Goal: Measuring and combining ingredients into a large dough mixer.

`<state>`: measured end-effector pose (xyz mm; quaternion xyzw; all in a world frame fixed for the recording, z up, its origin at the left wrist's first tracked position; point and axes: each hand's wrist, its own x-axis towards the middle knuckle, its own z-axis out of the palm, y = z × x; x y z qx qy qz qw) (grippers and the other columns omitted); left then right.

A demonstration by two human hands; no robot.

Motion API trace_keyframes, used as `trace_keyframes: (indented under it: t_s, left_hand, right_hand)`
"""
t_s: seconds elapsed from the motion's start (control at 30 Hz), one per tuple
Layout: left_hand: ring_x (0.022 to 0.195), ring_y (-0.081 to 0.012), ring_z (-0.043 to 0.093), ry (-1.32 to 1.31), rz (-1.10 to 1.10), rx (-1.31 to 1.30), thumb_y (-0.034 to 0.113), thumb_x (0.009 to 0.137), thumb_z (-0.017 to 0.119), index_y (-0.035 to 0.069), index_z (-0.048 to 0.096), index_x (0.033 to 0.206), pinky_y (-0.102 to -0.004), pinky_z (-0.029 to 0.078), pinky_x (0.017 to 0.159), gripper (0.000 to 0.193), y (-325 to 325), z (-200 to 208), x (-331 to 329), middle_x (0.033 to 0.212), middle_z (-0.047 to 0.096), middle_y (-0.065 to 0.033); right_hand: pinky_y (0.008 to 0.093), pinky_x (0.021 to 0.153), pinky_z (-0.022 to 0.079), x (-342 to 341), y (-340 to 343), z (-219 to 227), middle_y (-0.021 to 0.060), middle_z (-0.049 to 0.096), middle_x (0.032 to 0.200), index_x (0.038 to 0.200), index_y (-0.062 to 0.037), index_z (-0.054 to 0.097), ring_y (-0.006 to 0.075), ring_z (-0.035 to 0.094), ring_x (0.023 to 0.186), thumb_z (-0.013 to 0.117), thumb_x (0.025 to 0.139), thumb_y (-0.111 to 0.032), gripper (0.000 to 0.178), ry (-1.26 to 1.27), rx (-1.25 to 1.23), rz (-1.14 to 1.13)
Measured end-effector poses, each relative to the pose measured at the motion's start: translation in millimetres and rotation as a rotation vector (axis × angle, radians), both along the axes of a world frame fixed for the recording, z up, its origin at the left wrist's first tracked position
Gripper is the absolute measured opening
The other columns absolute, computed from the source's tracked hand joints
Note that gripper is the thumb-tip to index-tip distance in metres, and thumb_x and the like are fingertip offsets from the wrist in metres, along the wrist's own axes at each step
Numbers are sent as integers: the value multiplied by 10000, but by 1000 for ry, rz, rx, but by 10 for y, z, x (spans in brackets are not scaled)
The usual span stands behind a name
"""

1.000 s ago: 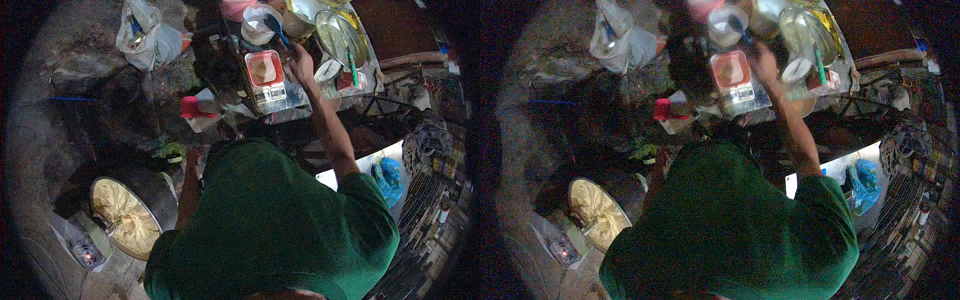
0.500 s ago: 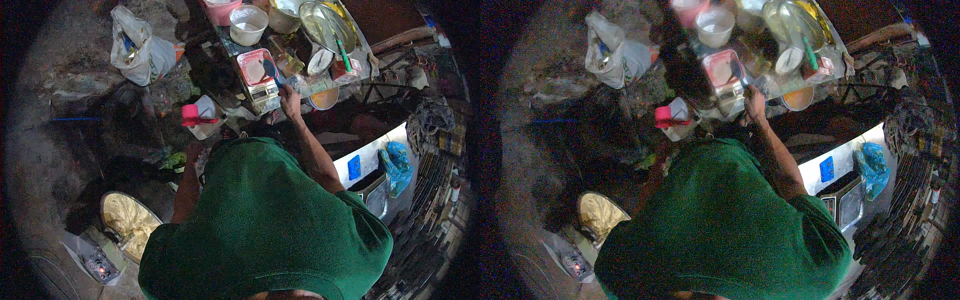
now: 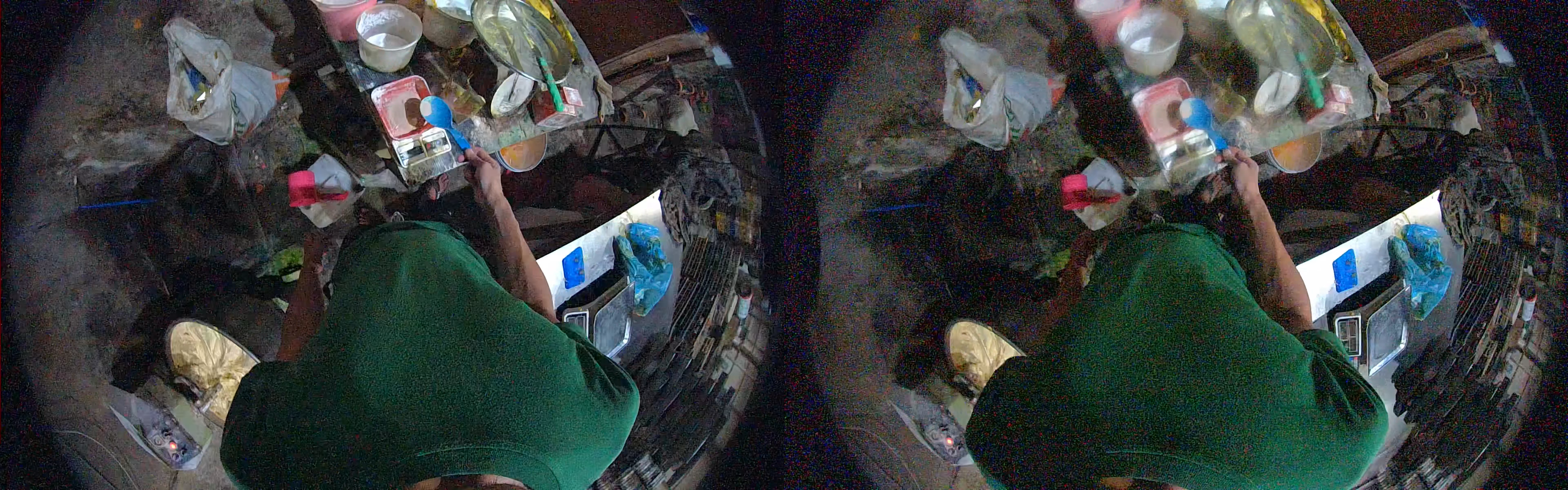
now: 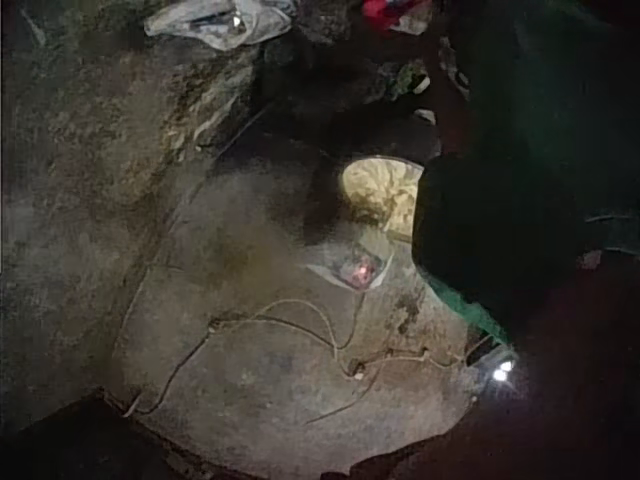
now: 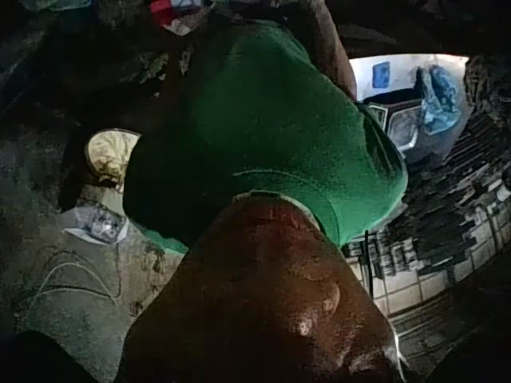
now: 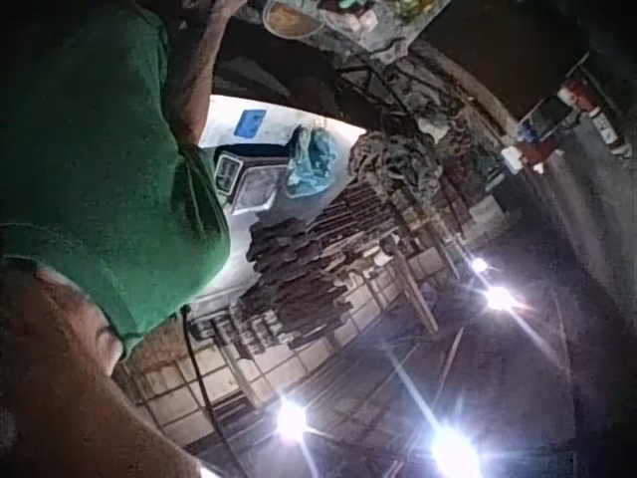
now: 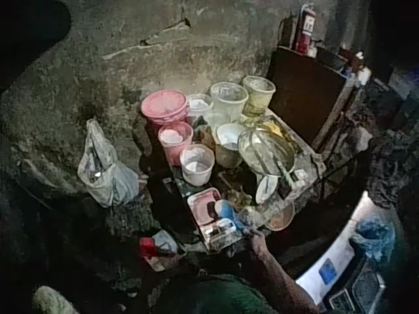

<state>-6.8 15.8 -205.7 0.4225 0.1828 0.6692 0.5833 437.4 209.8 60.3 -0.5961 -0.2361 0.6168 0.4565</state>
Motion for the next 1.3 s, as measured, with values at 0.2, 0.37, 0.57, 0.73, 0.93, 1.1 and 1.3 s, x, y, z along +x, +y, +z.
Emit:
trace_keyframes:
  t_s: [0.2, 0.37, 0.57, 0.73, 0.93, 1.1, 1.3]
  left_hand:
    - [771, -238, 594, 520, -48, -831, 205, 827, 660, 40, 538, 1157, -354, 486, 621, 390, 246, -497, -63, 977, 594, -83]
    - [681, -173, 576, 142, -112, -947, 239, 852, 619, 55, 588, 1010, -301, 455, 547, 245, 355, -473, 138, 768, 578, -19]
    - [644, -181, 586, 477, -97, -1382, 348, 888, 549, 80, 562, 1013, -296, 434, 514, 295, 259, -535, 111, 698, 573, -21]
    - [634, -208, 580, 413, -146, -1320, 302, 895, 562, 70, 529, 1086, -336, 466, 539, 303, 535, -558, 213, 773, 591, -38]
    - [608, -182, 558, 416, -9, -1128, 268, 889, 581, 70, 520, 1111, -326, 465, 537, 303, 604, -199, 401, 759, 580, -36]
    - [587, -160, 539, 414, 60, -961, 239, 885, 597, 71, 512, 1131, -318, 464, 535, 310, 666, 86, 523, 748, 572, -34]
    - [584, -159, 580, 452, 3, -1135, 283, 896, 592, 81, 541, 1074, -304, 426, 434, 274, 576, -232, 304, 776, 615, -68]
  right_hand:
    - [219, 492, 325, 76, 9, 249, -24, 537, 718, 839, -94, 580, 66, 424, 533, 508, 953, -186, 163, 26, 2, 62]
    - [234, 525, 364, 175, 36, 139, -4, 555, 732, 879, -90, 554, 87, 465, 566, 493, 943, -157, 111, 109, 62, 55]
    - [223, 517, 343, 289, 158, 47, -22, 544, 727, 910, -99, 564, 71, 440, 554, 476, 947, -155, 111, 6, 48, 91]
    - [217, 502, 315, 357, 353, 75, -37, 540, 726, 936, -106, 562, 63, 419, 544, 483, 944, -166, 99, 10, 94, 90]
    - [224, 492, 298, 352, 521, 127, -41, 507, 679, 870, -123, 521, 70, 382, 518, 493, 938, -196, 104, 170, 18, -17]
    - [234, 469, 285, 397, 553, 78, -29, 479, 655, 880, -105, 504, 79, 340, 491, 444, 951, -203, 135, 439, 14, -132]
    - [219, 436, 268, 372, 631, -21, -28, 421, 644, 1118, -8, 505, 73, 306, 475, 363, 969, -157, 254, 707, -55, -193]
